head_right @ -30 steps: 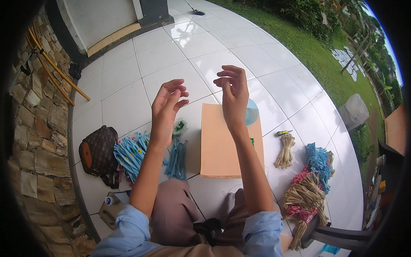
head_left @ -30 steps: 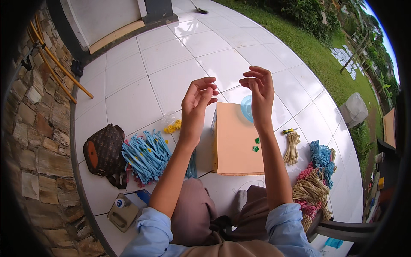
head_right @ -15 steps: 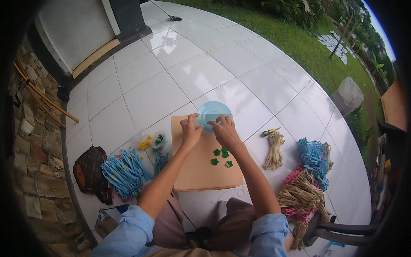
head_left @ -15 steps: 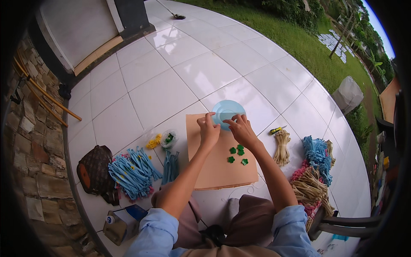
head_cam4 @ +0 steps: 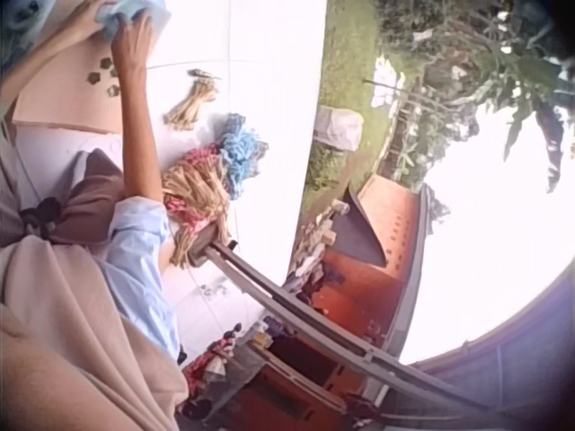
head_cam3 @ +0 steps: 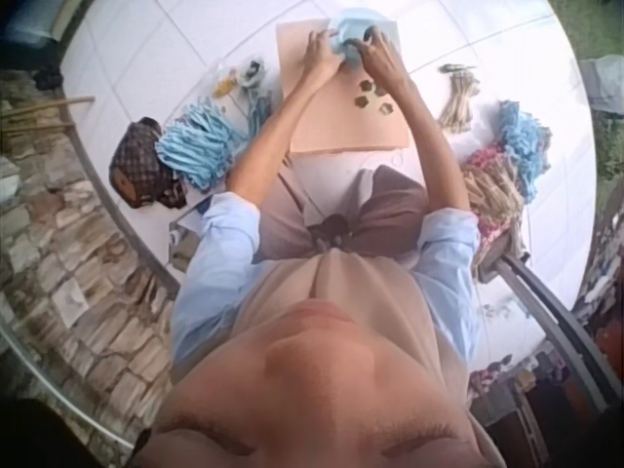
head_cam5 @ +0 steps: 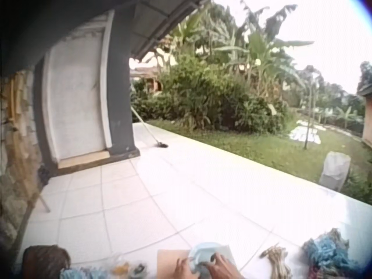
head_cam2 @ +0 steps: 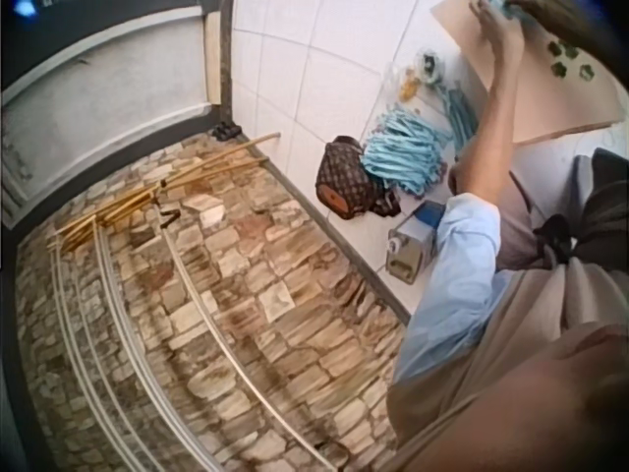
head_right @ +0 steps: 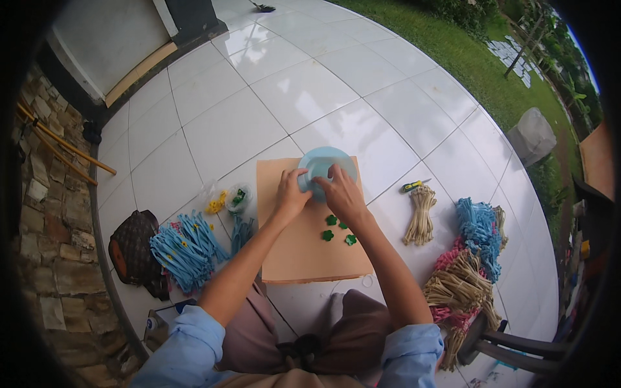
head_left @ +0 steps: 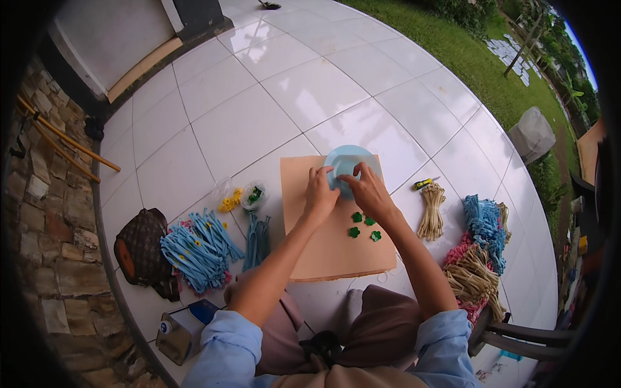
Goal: The person applies adhesive from a small blue bowl to small green and yellow floral shoe components using their fingers, after opening a large metal adhesive canister to refill the bowl.
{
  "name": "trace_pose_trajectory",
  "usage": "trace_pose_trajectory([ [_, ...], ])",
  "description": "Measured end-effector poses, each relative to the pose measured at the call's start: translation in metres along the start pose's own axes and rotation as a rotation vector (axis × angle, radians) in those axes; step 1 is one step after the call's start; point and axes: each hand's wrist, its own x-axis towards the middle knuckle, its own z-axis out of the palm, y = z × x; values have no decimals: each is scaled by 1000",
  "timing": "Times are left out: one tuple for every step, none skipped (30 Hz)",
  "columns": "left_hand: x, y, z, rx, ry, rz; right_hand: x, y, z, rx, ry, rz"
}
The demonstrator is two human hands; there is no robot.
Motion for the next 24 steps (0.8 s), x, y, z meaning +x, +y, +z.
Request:
trace_pose_trajectory([
  [1,-3,-2,8,0,16,1,-2,0,3,4,-13],
  [1,-6,-3,15,0,31,0,-4,1,7,2,-14],
  [1,-6,-3,15,0,31,0,-3,1,4,6,-11],
  [0,-6,-2,11,6,36,0,-3,2,2,9,-8],
  [0,-6,-2,8,12,42,-1,-3,2,2,9,-8],
  [0,-6,-2,7,12,41,-1,-4,2,31,11,17],
  [0,-7,-2,4,13,40,-2,-4,3,60,13,43],
  [0,-7,-2,0,14,38,-2,-4,3,60,12,43],
  [1,-7,-1,-1,12,37,-2,-4,4,86,16,64],
  [1,-7,-1,10,10,30,-3,-3,4,111,21,86],
  [1,-6,-1,21,8,24,-4,-4,4,111,19,88],
  [2,-8,0,23,7,23,-5,-5,5,22,13,35],
  [2,-11,0,22,11,33,-6,-6,6,-67,6,-18],
  [2,-13,1,21,15,43,-6,-6,6,-65,7,-17],
  [3,-13,1,22,14,42,-6,-5,6,-55,7,-16],
  [4,-13,2,-1,28,30,-7,-5,6,-44,7,-16],
  [5,-14,3,-25,43,18,-7,-4,6,-42,6,-15],
  [5,-14,3,-26,40,18,-8,-3,7,-35,7,-18],
  [5,-14,3,-21,39,18,-9,-2,7,-28,9,-22],
  [4,-14,2,-16,39,18,-10,-1,7,-28,8,-20],
  [5,-13,2,-15,38,19,-10,-1,7,-6,11,-27],
  [5,-13,1,-15,40,22,-11,-1,7,17,14,-35],
  [4,-12,1,-14,42,25,-11,-1,7,17,15,-34],
  [4,-11,1,-15,42,29,-11,-1,6,45,26,-18],
])
